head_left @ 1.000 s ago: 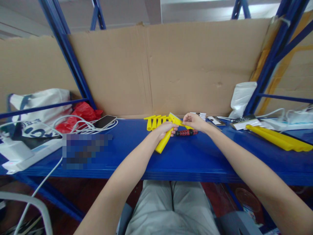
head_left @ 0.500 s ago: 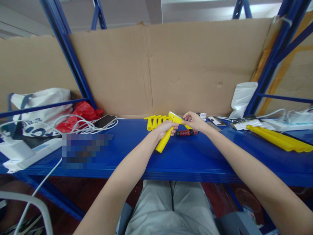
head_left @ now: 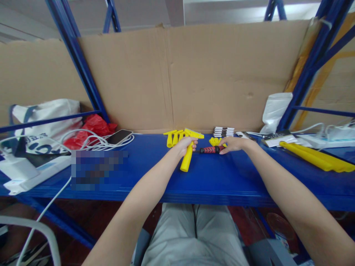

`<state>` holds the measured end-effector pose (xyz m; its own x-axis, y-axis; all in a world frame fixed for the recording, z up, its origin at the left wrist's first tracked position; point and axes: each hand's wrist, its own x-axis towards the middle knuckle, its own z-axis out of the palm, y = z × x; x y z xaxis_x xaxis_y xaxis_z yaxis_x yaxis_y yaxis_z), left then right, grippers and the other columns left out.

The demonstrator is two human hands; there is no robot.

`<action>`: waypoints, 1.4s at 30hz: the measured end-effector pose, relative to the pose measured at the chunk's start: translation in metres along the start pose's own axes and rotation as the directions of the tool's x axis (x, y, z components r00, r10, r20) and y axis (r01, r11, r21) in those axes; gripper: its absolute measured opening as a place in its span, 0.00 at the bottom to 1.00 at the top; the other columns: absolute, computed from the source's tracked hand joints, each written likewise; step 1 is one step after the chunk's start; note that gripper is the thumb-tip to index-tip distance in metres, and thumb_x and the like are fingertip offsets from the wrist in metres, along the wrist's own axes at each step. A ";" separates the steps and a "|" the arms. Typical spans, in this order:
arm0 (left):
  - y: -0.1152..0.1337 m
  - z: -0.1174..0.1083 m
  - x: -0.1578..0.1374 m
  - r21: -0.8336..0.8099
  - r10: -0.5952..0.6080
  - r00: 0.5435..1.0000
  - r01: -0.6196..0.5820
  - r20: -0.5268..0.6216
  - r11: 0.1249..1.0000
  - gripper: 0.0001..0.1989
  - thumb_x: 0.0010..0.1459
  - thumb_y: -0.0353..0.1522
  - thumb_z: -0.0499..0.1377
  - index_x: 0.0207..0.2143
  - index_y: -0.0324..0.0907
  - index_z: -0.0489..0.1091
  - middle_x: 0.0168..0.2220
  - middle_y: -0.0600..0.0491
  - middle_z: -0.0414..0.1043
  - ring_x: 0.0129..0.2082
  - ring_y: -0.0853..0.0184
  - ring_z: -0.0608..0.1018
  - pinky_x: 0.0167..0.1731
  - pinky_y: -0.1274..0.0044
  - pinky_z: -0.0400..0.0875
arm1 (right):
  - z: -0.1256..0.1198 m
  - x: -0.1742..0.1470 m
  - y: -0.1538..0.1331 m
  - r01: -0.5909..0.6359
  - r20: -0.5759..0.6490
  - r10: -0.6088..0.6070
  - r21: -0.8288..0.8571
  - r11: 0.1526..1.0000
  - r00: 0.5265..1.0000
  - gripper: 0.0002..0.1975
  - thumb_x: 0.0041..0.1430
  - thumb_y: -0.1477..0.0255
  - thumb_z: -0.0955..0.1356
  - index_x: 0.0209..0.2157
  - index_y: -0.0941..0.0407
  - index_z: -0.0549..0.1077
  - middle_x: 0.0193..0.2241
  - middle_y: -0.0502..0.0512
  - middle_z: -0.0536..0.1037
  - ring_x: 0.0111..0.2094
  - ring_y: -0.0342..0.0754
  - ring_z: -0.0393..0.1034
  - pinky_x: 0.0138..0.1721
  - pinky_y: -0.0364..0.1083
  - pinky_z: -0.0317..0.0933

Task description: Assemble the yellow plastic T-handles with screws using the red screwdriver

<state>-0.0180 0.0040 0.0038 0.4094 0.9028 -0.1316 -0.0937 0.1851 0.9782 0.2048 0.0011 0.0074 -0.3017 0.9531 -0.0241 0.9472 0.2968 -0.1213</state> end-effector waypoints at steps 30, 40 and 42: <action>-0.006 -0.006 0.011 -0.061 -0.073 0.997 0.072 -0.011 0.996 0.09 0.57 0.22 0.46 0.24 0.39 0.56 0.14 0.61 0.54 0.10 0.80 0.55 0.12 0.86 0.49 | -0.029 -0.009 0.009 0.496 -0.713 0.454 0.699 0.515 0.534 0.20 0.46 0.51 0.66 0.23 0.53 0.60 0.12 0.44 0.59 0.14 0.42 0.62 0.17 0.43 0.60; -0.006 -0.004 0.009 -0.043 -0.114 0.993 0.114 0.002 0.993 0.06 0.55 0.23 0.50 0.28 0.40 0.58 0.14 0.62 0.54 0.11 0.80 0.56 0.12 0.86 0.49 | -0.026 0.000 0.008 0.668 -0.782 0.456 0.611 0.425 0.425 0.19 0.42 0.55 0.70 0.21 0.54 0.61 0.10 0.41 0.58 0.11 0.40 0.58 0.14 0.43 0.60; -0.005 -0.003 0.008 -0.028 -0.114 0.994 0.114 -0.002 0.993 0.07 0.56 0.23 0.48 0.27 0.40 0.57 0.14 0.62 0.54 0.10 0.80 0.56 0.12 0.86 0.48 | -0.026 -0.001 0.007 0.665 -0.777 0.458 0.617 0.421 0.432 0.19 0.42 0.55 0.70 0.21 0.54 0.61 0.10 0.42 0.59 0.11 0.40 0.59 0.14 0.44 0.61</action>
<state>-0.0169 0.0116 -0.0031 0.4157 0.8767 -0.2422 -0.0721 0.2972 0.9521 0.2145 0.0042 0.0320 0.3876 0.5933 0.7055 0.1313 0.7220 -0.6793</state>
